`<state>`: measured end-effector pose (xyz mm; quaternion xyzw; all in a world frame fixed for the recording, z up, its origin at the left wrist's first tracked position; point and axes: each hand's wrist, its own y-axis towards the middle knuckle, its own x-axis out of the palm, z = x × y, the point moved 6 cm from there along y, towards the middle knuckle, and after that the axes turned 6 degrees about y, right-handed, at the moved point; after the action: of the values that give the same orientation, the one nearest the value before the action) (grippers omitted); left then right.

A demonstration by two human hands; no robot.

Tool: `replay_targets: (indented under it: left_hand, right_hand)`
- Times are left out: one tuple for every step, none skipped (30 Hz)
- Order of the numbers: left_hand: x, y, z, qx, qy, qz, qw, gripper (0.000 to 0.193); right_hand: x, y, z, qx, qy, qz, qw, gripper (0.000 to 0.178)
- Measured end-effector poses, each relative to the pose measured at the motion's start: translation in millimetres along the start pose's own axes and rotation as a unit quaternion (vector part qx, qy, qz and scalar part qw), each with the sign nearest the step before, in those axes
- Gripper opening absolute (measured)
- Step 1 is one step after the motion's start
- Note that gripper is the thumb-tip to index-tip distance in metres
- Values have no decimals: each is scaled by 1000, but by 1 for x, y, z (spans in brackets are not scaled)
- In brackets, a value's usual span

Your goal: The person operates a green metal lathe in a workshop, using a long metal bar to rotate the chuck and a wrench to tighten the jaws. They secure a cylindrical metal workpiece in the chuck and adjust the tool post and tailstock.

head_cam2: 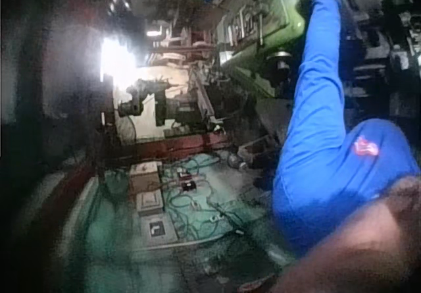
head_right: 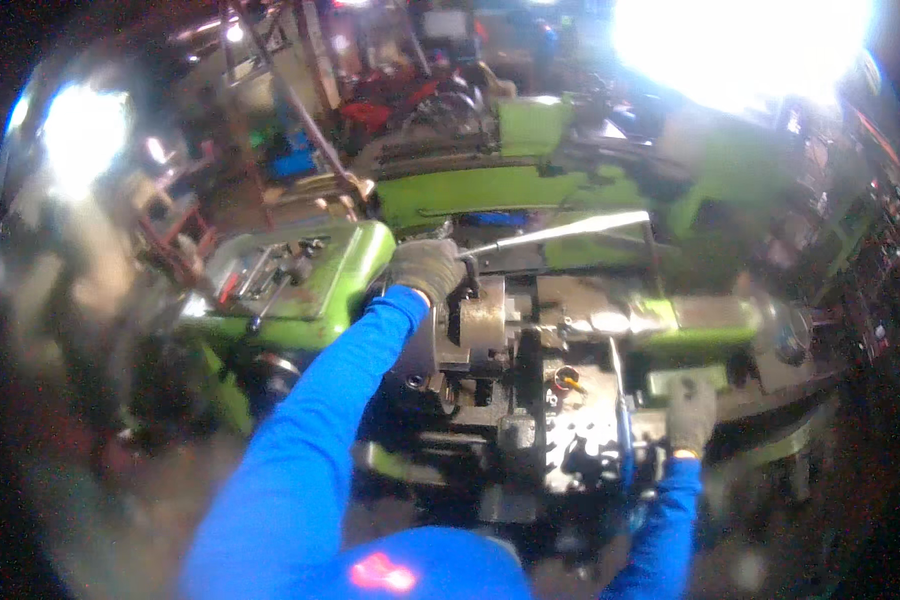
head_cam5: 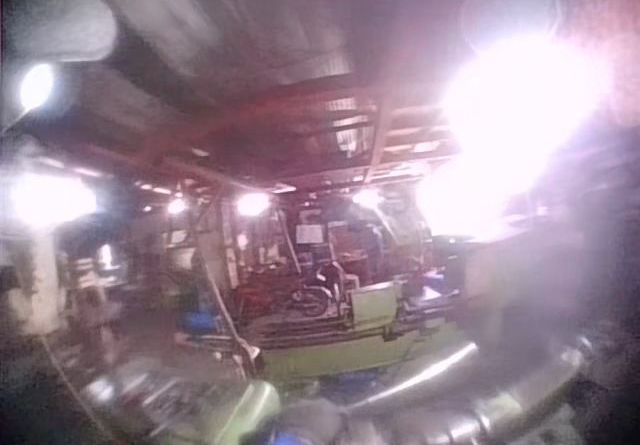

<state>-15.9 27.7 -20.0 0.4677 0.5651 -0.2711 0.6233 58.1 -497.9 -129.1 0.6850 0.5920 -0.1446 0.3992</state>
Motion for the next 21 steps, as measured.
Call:
replay_targets:
  left_hand:
    - [7,3,-3,0,13,10,1000,43]
    - [3,4,4,-2,15,-13,1000,44]
    - [4,7,8,-4,13,-7,1000,45]
    - [6,10,10,-7,12,-3,1000,45]
    - [8,8,9,-14,14,0,1000,45]
    - [5,4,3,-17,12,5,1000,43]
    - [1,6,3,-23,8,15,1000,43]
    - [-5,10,6,-26,2,27,999,43]
    - [-11,9,5,-34,0,34,999,42]
    - [-30,4,9,-40,-25,32,998,45]
    - [-41,-1,11,-31,-17,30,999,42]
    - [-53,-3,8,-24,-5,31,999,39]
    - [-57,-5,4,-18,7,31,999,36]
    - [-55,1,2,-29,-21,45,998,37]
    - [-59,3,2,-15,-26,52,998,38]
    - [-63,1,2,-1,-30,58,998,39]
    - [-64,-1,0,11,-36,62,997,39]
    - [-61,-2,1,22,-52,74,996,37]
    - [-57,-1,1,26,-43,64,997,39]
    - [-54,-3,-1,26,-32,50,998,40]
    - [-55,-3,-1,30,-25,41,998,41]
  right_hand:
    - [-8,13,-9,-28,9,17,999,42]
    - [-14,26,-14,-43,6,36,998,43]
    - [-22,41,-24,-57,1,57,997,43]
    - [-27,55,-34,-71,-3,76,995,44]
    - [-26,67,-52,-113,-2,57,992,46]
    - [-19,77,-77,-158,4,36,987,49]
    - [-19,86,-102,-203,4,24,979,52]
    - [-21,92,-123,-239,10,36,970,53]
    - [-17,94,-143,-275,19,40,960,55]
    - [-13,95,-160,-309,26,42,950,56]
    - [-10,96,-178,-335,18,51,941,57]
    - [-4,99,-198,-363,15,62,929,58]
    - [3,104,-215,-391,14,73,918,60]
    - [6,116,-227,-409,-19,95,907,57]
    - [17,132,-233,-426,-50,116,896,54]
    - [25,145,-237,-441,-79,137,883,52]
    - [37,158,-238,-438,-111,106,886,46]
    - [44,169,-239,-435,-149,75,885,40]
    - [51,177,-243,-430,-187,45,882,34]
    - [60,177,-256,-392,-301,-42,868,15]
    - [67,184,-250,-387,-294,-60,872,17]
